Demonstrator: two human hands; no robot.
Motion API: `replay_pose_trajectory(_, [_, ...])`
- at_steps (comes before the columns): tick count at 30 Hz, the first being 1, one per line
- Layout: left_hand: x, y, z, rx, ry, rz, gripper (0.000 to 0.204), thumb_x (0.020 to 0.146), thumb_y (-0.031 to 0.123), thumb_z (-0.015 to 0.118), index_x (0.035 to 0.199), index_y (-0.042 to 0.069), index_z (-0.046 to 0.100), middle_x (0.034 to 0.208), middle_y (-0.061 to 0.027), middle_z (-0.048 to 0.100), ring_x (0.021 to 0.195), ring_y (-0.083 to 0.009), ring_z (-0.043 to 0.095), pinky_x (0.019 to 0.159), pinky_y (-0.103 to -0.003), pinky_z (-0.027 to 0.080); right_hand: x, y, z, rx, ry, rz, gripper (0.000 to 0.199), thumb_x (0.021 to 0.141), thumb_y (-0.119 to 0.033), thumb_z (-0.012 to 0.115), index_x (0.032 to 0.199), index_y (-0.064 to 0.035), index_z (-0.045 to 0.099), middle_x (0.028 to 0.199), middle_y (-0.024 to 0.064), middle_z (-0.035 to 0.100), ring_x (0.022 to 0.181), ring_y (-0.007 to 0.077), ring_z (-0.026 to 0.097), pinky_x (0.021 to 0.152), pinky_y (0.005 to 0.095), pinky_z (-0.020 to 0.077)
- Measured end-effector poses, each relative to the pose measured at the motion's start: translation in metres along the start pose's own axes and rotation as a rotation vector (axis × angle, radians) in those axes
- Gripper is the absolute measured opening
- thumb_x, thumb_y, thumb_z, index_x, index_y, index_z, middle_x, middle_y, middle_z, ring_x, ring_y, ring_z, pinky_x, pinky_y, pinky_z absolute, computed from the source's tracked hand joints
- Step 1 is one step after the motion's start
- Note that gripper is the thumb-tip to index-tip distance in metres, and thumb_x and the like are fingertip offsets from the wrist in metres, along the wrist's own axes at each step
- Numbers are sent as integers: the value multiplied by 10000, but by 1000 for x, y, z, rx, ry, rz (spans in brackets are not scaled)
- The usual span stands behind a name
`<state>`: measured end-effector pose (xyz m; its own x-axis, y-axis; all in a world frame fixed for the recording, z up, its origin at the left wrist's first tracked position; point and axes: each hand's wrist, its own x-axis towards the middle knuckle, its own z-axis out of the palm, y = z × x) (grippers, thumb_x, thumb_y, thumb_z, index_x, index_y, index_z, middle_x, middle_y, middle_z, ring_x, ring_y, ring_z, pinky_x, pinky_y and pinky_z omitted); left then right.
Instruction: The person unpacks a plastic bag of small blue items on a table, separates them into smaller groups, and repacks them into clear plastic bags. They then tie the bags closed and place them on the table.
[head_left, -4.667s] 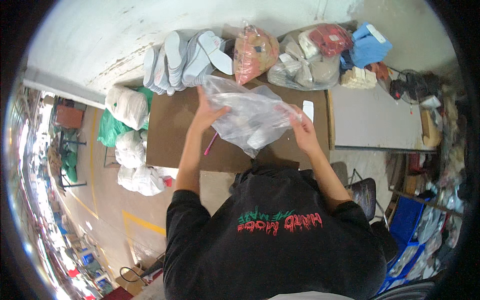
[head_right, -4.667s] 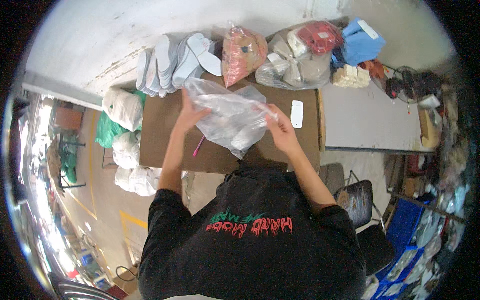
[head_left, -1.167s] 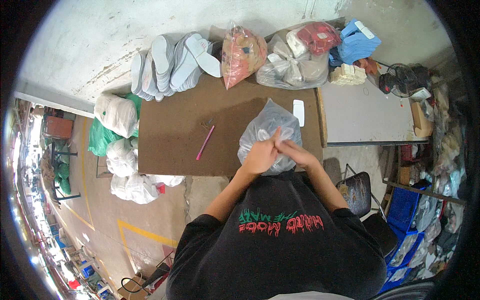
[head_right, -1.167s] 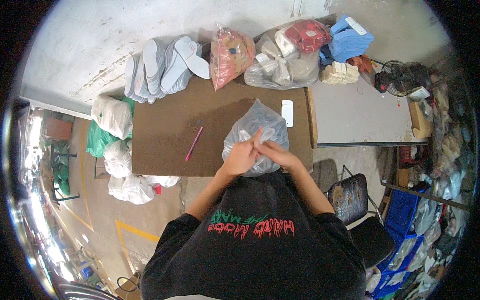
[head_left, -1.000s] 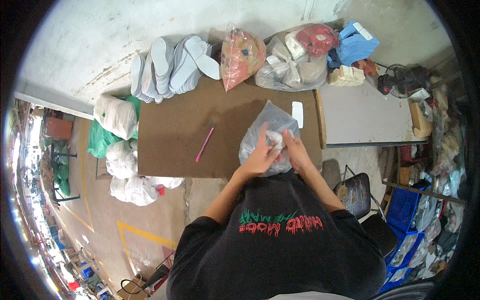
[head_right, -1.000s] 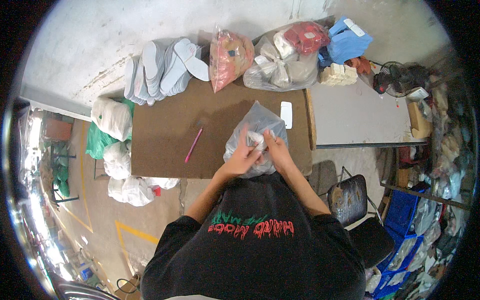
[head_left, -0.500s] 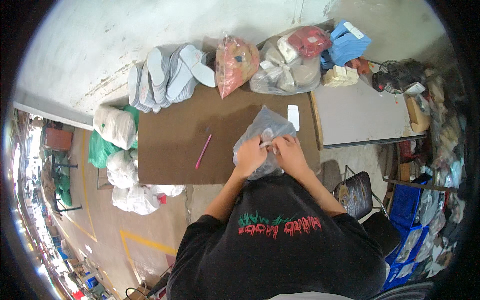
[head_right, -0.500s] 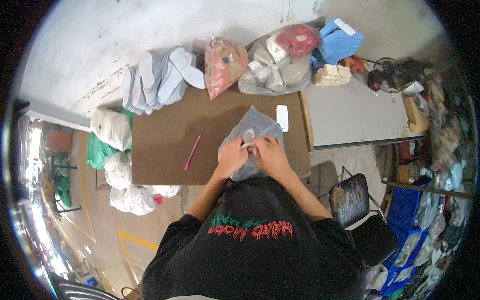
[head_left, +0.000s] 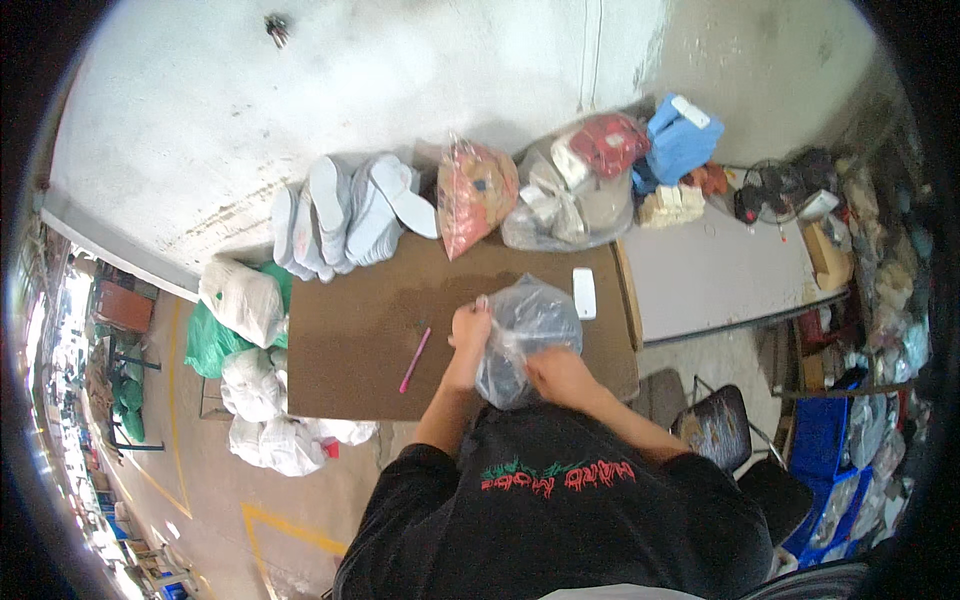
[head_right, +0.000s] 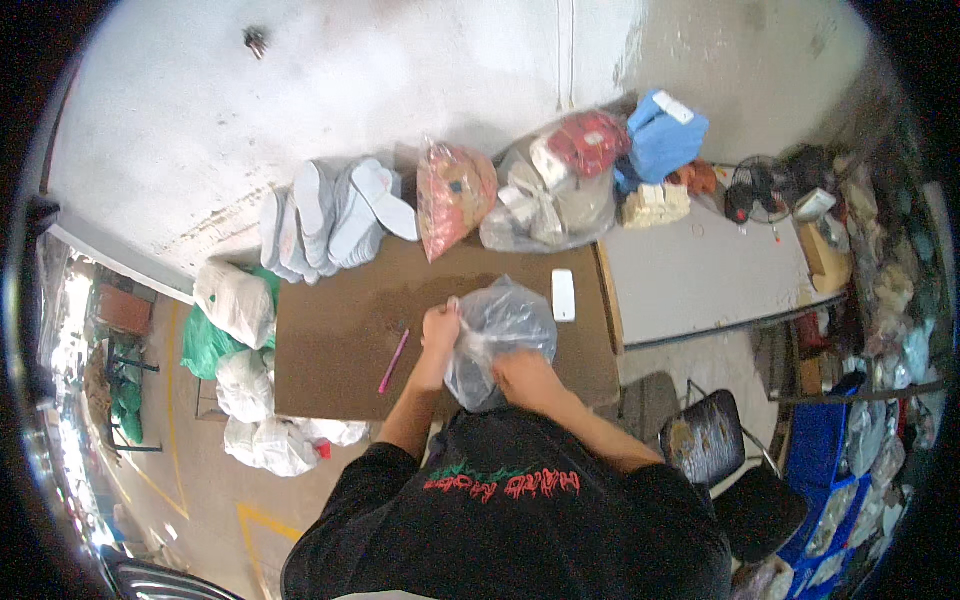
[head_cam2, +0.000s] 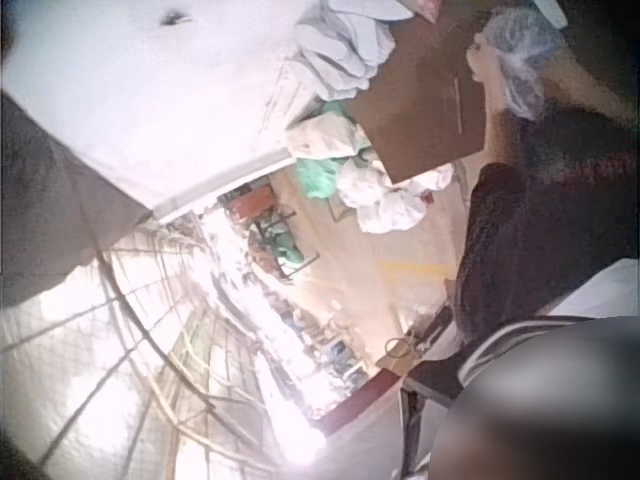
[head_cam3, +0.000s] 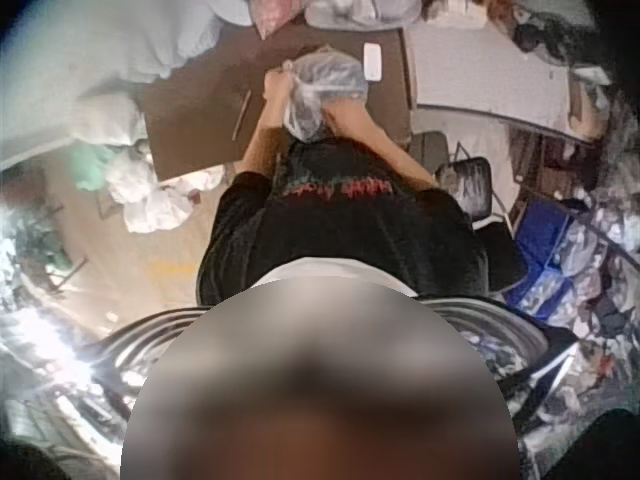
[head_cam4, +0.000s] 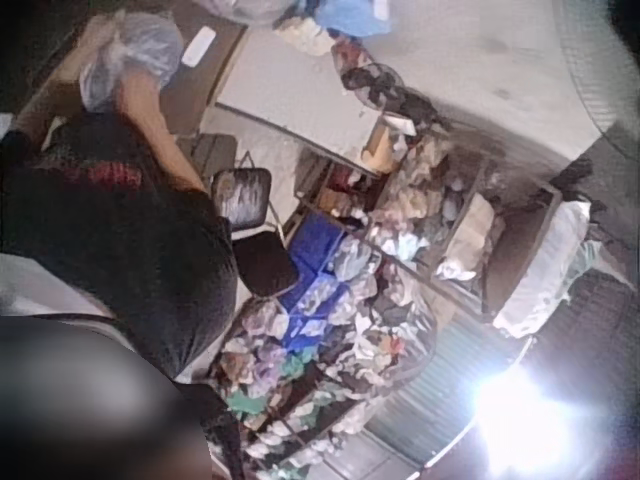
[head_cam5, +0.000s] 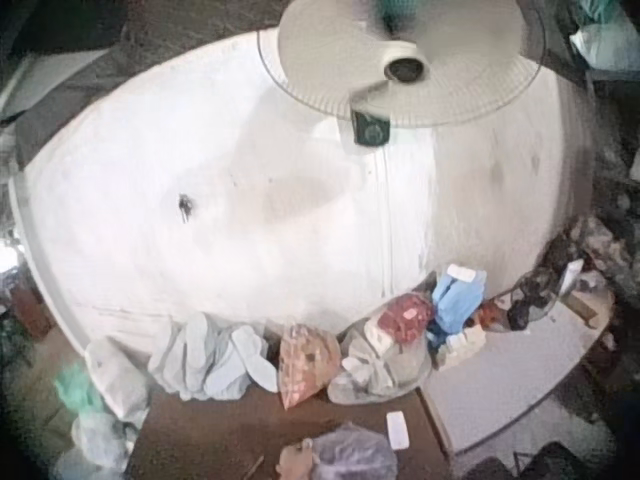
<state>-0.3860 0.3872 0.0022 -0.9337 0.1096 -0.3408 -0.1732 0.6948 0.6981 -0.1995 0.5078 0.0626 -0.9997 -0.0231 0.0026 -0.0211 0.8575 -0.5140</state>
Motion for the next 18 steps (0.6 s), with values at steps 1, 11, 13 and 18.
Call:
replay_pose_trajectory(1, [1,-6,4,75,53,-19,471,1006,462,523,991,43,738,967,-170,736,876,-351,678,875,-520,437,-12,2,-5,91,-19,-68,147,902,-197,592,890,-66,658,848,178,681,833,421,660,741,558,510])
replay_pose_trajectory(11, [-64,19,-50,-355,-713,975,68,980,84,556,941,35,585,988,-60,606,968,-173,573,903,-333,467,26,-6,-39,523,653,-31,164,916,-161,700,853,-28,628,903,105,559,814,260,555,686,371,435])
replay_pose_trajectory(13, [-84,23,-43,-316,-616,909,125,1014,74,505,918,20,563,910,-29,582,872,-158,561,828,-337,478,36,-14,-26,779,564,372,186,945,-201,693,881,-35,637,905,87,549,838,222,559,686,329,436])
replay_pose_trajectory(18, [-94,19,-25,-1057,-498,234,269,1074,188,499,1100,-9,681,1020,-57,684,954,-149,634,893,-305,504,22,-21,-9,753,370,273,284,1005,-207,615,1246,-68,668,1019,112,706,781,154,619,667,323,501])
